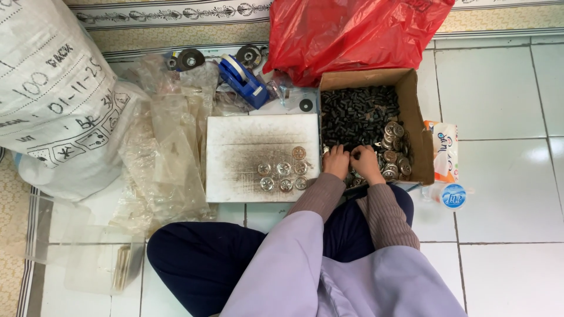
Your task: The person sits on the floor and picks small metal parts from a cardboard box, placing them on a white board. They then gather the parts and place them into small plastic bags, sealing each bag before setting it aside.
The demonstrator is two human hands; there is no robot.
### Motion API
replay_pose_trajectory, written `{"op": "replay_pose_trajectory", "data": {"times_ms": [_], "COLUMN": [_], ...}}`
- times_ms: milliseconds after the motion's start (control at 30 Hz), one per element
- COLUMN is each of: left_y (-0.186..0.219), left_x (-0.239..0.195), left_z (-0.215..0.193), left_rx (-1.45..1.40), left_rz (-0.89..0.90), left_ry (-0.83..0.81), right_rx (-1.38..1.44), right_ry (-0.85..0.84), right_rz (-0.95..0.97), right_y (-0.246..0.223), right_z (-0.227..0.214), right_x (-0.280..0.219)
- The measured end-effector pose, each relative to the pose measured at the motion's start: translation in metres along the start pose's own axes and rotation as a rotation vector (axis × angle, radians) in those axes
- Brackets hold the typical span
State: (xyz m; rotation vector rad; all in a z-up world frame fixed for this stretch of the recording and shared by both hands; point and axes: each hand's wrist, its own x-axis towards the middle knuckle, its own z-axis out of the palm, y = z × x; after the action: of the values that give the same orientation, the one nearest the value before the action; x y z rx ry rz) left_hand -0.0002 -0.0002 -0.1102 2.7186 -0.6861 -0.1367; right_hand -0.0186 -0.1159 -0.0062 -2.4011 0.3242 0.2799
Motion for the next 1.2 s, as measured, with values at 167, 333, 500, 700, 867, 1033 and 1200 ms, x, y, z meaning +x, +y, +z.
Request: {"op": "replay_pose_trajectory", "data": {"times_ms": [167,333,500,700,867,1033,1200], "left_y": [0.023,0.025,-0.002,-0.061,-0.099,-0.123,-0.119], "left_x": [-0.015,-0.034,-0.084,-0.133,-0.150,-0.141,-0.134], "left_z": [-0.102,-0.152,-0.203,-0.229,-0.234,-0.239,-0.252], "left_rx": [-0.340,-0.612,-0.964,-1.034,-0.960,-0.810,-0.536], "left_rz": [0.007,-0.021,-0.217,-0.340,-0.422,-0.443,-0.500], "left_ry": [0.092,0.222,0.269,0.330,0.450,0.529,0.424], "right_rx": [0.422,1.006,0.799,0.514,0.416,0.183,-0.220], "right_ry": [0.100,0.178,0.109,0.084,0.058,0.038,0.121], "right_rz": [-0.015,-0.019,-0.153,-0.311,-0.369,-0.381,-0.429], "right_y": [-0.024,-0.058,-0.095,-0.133,-0.179,-0.211,-0.200], "right_z": [-0.034,-0.056,-0.045,0.007,0.041,0.050,0.074], "right_x": [-0.020,-0.057,-0.070,-0.075,-0.071,-0.051,-0.028]}}
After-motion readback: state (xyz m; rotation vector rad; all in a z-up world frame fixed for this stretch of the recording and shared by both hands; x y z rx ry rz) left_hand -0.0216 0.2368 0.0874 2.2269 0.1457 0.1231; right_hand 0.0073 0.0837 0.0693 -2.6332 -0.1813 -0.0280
